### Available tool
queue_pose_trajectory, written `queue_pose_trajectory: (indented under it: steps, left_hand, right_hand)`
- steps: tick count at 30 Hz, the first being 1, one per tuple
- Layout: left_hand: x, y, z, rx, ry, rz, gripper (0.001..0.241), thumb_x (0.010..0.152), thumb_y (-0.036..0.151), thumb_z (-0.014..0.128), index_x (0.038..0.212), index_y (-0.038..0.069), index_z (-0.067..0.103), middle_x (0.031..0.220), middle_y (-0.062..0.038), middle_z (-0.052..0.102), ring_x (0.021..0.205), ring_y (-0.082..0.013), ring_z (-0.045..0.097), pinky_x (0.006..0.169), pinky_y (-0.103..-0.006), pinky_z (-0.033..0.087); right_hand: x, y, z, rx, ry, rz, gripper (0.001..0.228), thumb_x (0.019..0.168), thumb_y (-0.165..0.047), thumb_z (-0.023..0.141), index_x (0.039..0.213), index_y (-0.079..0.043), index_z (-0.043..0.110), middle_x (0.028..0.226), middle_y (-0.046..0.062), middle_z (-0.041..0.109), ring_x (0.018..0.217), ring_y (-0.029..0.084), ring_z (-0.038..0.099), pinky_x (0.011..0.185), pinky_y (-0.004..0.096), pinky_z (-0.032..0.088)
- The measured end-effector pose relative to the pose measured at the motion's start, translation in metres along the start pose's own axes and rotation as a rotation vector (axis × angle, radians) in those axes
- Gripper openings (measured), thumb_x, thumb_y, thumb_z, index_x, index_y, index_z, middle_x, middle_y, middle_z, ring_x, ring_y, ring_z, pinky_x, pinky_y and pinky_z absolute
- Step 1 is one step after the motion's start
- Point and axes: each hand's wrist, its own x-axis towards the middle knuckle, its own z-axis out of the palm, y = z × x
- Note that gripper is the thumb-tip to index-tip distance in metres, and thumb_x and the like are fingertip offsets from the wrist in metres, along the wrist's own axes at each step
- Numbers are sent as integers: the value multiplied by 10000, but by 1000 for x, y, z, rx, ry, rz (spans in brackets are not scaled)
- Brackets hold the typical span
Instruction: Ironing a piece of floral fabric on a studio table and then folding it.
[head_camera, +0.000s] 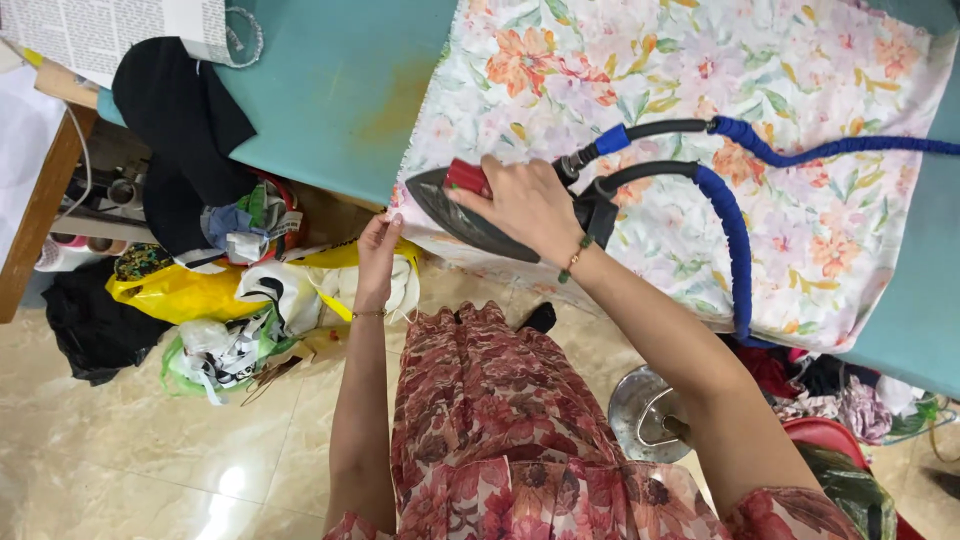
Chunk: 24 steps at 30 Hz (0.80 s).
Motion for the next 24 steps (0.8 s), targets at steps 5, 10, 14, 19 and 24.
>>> queue_pose_trajectory:
  steps: [5, 10, 14, 19, 24]
  left_hand:
    - [5, -38, -11, -68, 43, -25, 169, 1083, 227, 675, 1089, 59, 664, 977, 58, 614, 883, -45, 491, 792, -225, 401]
    - [2, -49, 10, 6, 200, 74, 320, 1025, 234, 654, 1263, 51, 544, 1199, -19, 619, 1111, -103, 576, 992, -258, 471]
    - [-17, -49, 26, 153, 496, 196, 389, 1013, 182, 663, 1324, 5, 507, 1277, -118, 534, 1134, -199, 549, 1003, -340, 477]
    - [-57, 12, 79, 633, 528, 450, 372, 1022, 88, 672, 1342, -15, 514, 1376, -183, 513, 1313, -319, 489, 1154, -455, 393]
    - [-72, 41, 112, 947, 228, 563, 456, 968, 153, 724, 1363, 30, 530, 1498, -214, 430, 1441, -400, 387, 1213, -538, 319]
  right_hand:
    - [5, -1, 5, -16, -2, 16, 605, 1004, -590, 590, 832, -12, 639, 570, 172, 636, 571, 369, 679, 603, 470, 541]
    - [34, 12, 11, -72, 119, 40, 610, 990, -602, 600, 785, -29, 649, 583, 168, 636, 544, 363, 671, 543, 455, 545]
    - [56, 33, 17, -94, 40, 116, 646, 1043, -607, 569, 833, -1, 648, 572, 158, 640, 528, 327, 686, 524, 443, 550]
    - [72, 62, 19, -120, 174, 152, 646, 1033, -596, 607, 831, 14, 667, 608, 197, 664, 560, 356, 698, 533, 455, 556]
    - [65, 84, 16, -86, 325, 189, 583, 1008, -552, 665, 862, 10, 719, 707, 223, 710, 635, 393, 715, 601, 484, 569]
